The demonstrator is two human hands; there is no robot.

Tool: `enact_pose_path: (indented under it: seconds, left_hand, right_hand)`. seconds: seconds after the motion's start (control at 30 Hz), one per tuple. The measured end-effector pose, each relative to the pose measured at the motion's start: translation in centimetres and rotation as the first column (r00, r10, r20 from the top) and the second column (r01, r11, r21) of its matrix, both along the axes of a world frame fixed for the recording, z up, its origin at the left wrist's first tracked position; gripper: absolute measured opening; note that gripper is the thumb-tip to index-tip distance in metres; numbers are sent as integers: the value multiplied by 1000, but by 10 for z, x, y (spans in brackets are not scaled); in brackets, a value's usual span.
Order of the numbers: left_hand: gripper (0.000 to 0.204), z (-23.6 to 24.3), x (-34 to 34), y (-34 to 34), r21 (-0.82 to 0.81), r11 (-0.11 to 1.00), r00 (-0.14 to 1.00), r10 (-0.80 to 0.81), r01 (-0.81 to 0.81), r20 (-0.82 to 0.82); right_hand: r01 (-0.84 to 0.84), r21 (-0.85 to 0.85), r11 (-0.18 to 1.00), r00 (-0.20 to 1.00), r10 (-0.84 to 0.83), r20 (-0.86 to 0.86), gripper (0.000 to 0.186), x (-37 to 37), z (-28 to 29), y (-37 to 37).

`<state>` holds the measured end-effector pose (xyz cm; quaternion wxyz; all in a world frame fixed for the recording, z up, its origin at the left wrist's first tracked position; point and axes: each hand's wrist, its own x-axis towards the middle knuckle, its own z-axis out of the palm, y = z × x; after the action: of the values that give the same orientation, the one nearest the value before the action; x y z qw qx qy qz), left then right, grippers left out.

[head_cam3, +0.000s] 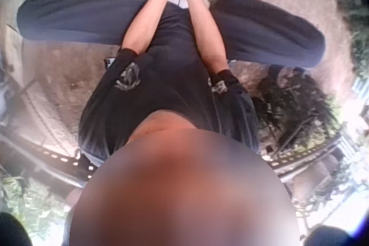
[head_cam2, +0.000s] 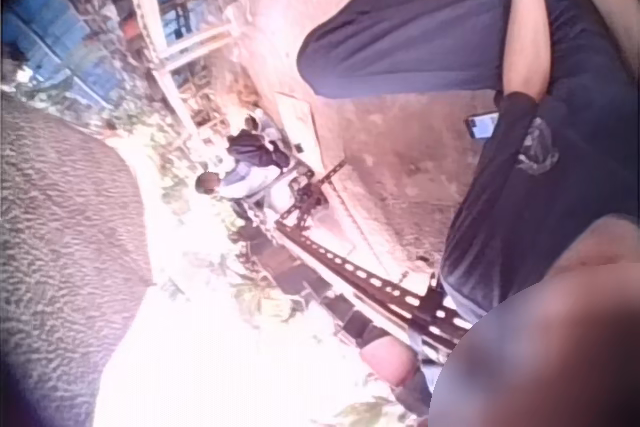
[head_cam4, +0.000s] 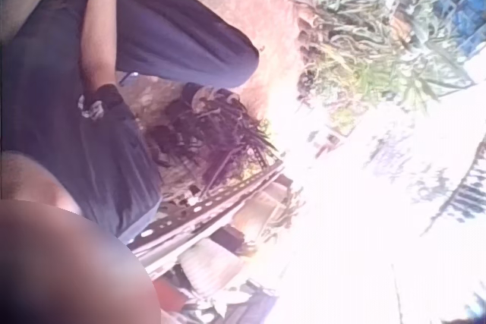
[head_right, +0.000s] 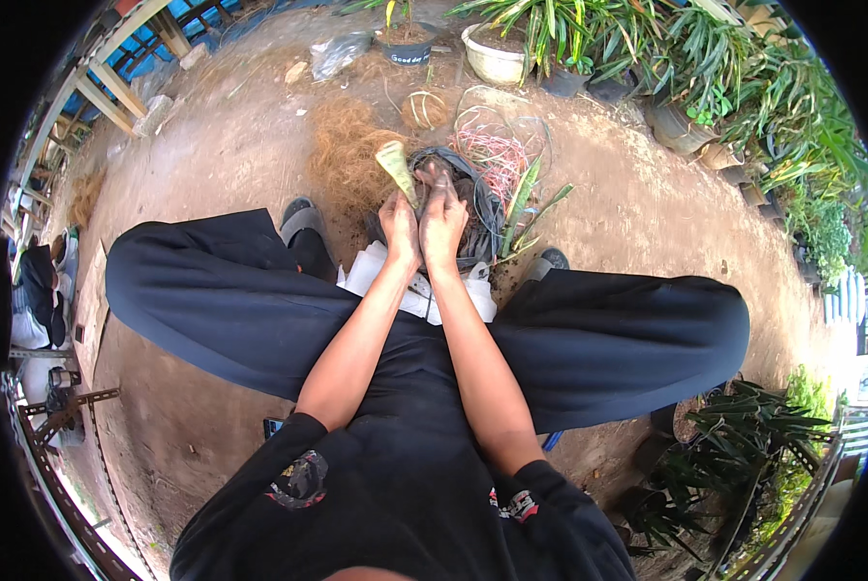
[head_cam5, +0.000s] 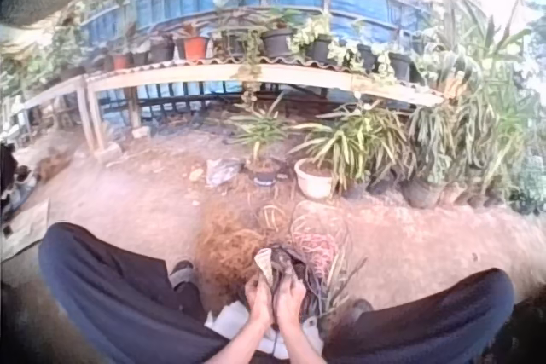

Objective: The person sits cross-legged and packs soil around a small plant in a black plastic pot. They repeatedly press and smooth the soil with both hands, occasionally lifting the plant to adjust its position. The task continues without a visible final placement or completion state.

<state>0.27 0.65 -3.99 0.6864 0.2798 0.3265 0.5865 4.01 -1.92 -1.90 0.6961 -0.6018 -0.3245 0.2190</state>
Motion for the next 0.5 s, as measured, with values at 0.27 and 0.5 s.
enact_pose_path:
  seconds: [0.27, 0.5]
  left_hand:
    - [19, 2, -2, 11, -46, 995, 996, -86, 87, 17]
    - [15, 9, -4, 9, 4, 923, 871, -361, 384, -333]
  right_hand:
    - [-241, 62, 969, 893, 246, -378, 57, 26, 10, -3]
    - [-238, 149, 960, 852, 279, -443, 44, 32, 4, -9]
